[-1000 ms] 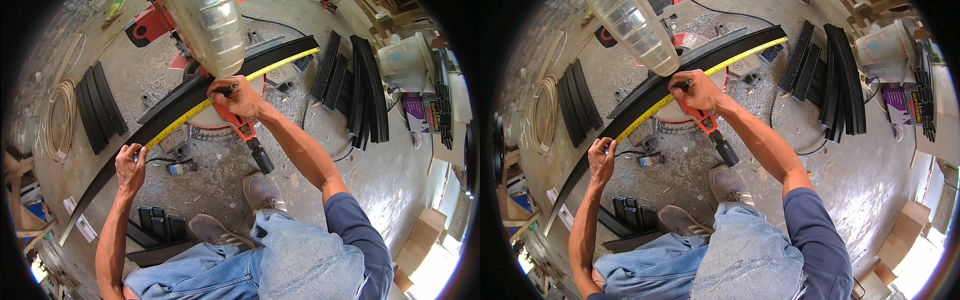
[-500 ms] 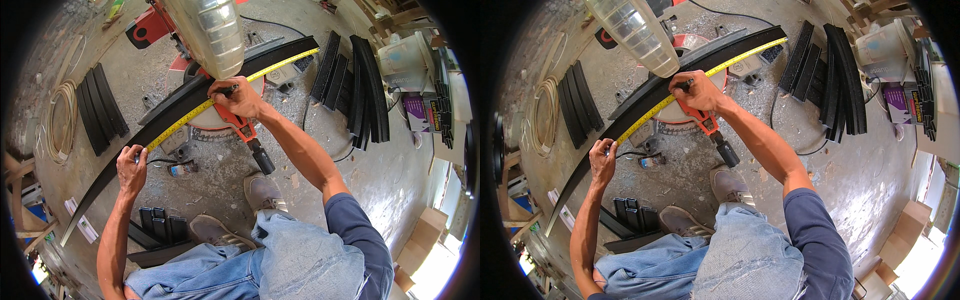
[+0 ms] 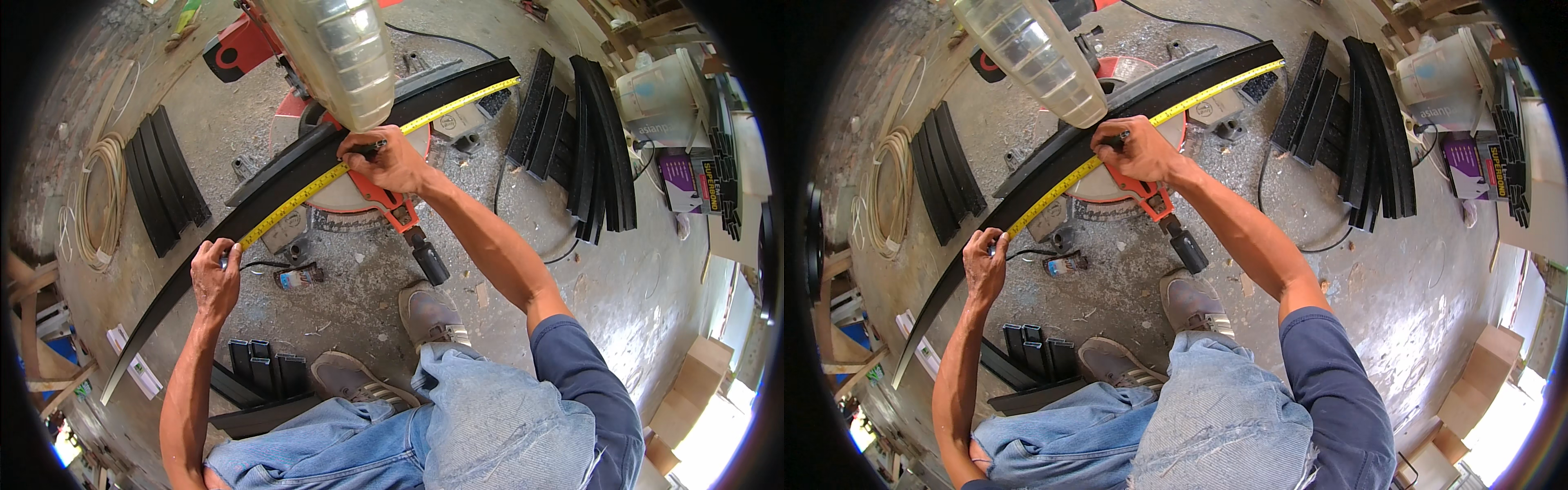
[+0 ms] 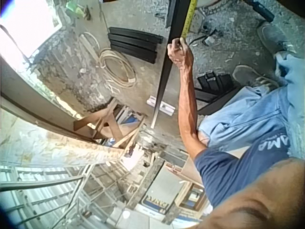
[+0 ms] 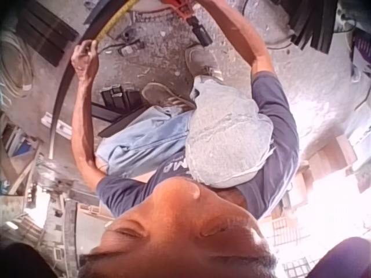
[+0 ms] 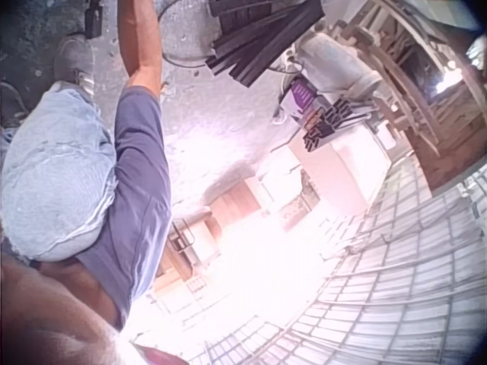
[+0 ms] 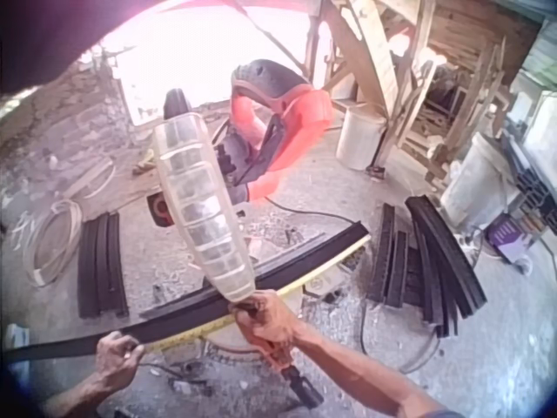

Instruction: The person measures a black metal section with a yellow tape measure, marks it, and cuts it using a miter saw.

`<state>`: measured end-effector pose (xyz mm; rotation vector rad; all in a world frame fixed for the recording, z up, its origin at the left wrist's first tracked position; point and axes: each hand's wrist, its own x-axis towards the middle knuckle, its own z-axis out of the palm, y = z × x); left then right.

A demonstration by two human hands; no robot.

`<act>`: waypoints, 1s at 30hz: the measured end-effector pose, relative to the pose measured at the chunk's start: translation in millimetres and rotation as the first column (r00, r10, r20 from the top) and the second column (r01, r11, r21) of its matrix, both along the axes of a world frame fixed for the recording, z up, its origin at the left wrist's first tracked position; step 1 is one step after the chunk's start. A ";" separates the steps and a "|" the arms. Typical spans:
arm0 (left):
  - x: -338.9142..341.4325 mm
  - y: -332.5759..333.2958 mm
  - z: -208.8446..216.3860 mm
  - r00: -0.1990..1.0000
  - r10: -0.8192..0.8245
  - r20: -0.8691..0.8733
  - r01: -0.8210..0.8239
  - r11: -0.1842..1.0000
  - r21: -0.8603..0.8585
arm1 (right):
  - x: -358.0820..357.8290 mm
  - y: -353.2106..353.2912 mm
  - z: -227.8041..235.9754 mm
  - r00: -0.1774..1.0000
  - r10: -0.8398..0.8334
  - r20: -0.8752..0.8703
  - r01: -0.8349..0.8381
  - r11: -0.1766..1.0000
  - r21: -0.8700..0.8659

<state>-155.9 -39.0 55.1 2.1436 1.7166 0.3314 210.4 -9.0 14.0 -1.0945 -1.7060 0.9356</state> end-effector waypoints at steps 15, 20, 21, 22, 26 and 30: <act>-0.2 -0.4 1.9 1.000 0.006 -0.017 -0.006 1.000 -0.008 | -1.1 -1.6 -2.3 1.000 -0.009 -0.020 0.008 0.999 -0.037; 5.1 -0.1 4.3 1.000 0.011 -0.006 -0.011 1.000 -0.013 | 7.5 -12.9 -8.0 0.946 -0.077 -0.316 0.032 0.989 -0.148; 3.9 -0.7 3.4 1.000 0.012 0.002 -0.012 1.000 -0.017 | 11.8 -24.1 -4.7 0.920 -0.091 -0.382 0.000 0.973 -0.233; 1.1 -1.7 4.5 1.000 0.017 0.009 -0.016 1.000 -0.018 | 15.2 -40.2 4.8 0.896 -0.153 -0.417 0.010 0.945 -0.326; 5.2 -4.4 15.4 0.990 -0.078 0.121 0.089 0.992 -0.091 | 31.5 -123.3 -1.3 0.685 -0.348 -0.640 0.019 0.887 -0.462; 12.9 -32.9 8.6 0.932 -0.148 0.330 0.209 0.965 -0.157 | 45.5 -224.7 -17.5 0.589 -0.585 -0.558 0.161 0.761 -0.629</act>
